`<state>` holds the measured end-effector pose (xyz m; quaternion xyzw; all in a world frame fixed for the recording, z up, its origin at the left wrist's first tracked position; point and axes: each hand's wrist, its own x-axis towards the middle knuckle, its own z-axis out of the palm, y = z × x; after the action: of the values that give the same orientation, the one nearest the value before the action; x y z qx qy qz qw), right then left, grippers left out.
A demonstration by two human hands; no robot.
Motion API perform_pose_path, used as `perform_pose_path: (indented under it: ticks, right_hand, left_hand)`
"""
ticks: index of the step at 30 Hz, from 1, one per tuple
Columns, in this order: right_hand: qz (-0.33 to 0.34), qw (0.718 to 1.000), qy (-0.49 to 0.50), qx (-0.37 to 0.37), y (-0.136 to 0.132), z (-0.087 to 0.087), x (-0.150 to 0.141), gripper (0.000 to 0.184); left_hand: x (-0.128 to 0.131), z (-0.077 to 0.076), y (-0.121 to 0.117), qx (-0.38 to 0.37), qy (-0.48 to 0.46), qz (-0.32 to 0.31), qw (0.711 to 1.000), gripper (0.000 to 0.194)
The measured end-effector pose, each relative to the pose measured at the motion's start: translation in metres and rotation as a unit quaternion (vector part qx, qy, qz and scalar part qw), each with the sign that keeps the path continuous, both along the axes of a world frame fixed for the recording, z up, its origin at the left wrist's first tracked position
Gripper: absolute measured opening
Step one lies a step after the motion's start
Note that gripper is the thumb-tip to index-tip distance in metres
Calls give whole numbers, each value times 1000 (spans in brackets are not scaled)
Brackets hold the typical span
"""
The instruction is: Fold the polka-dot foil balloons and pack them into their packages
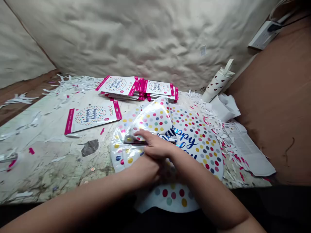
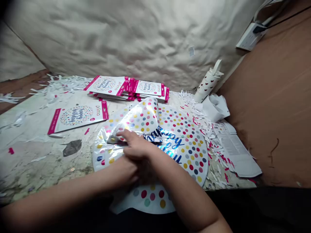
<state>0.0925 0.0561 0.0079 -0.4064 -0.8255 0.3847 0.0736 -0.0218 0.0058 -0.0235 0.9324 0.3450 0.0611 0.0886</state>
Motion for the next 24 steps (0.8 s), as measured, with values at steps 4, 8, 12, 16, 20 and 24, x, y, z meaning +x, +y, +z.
perform_pose_path:
  ticks: [4,8,12,16,20,24]
  right_hand:
    - [-57,992,10,109,-2,-14,15,56]
    - [-76,970,-62,225,-3,-30,-4,30]
    - [-119,955,-76,261,-1,-43,-27,21]
    - [-187,936,-65,290,11,-24,3,13]
    - [-405,836,-45,367,27,33,96,36]
    - [-497,727,-33,473,16,74,150,42]
  left_hand:
    - [-68,20,26,83,7,20,996,33]
    - [-102,36,60,167,83,31,982,24]
    - [-90,50,53,239,38,51,969,27]
    - [-72,33,32,144,2,-22,989,30]
    - [-71,2,30,34,52,67,996,70]
    - [-75,-5,37,-24,70,105,992,72]
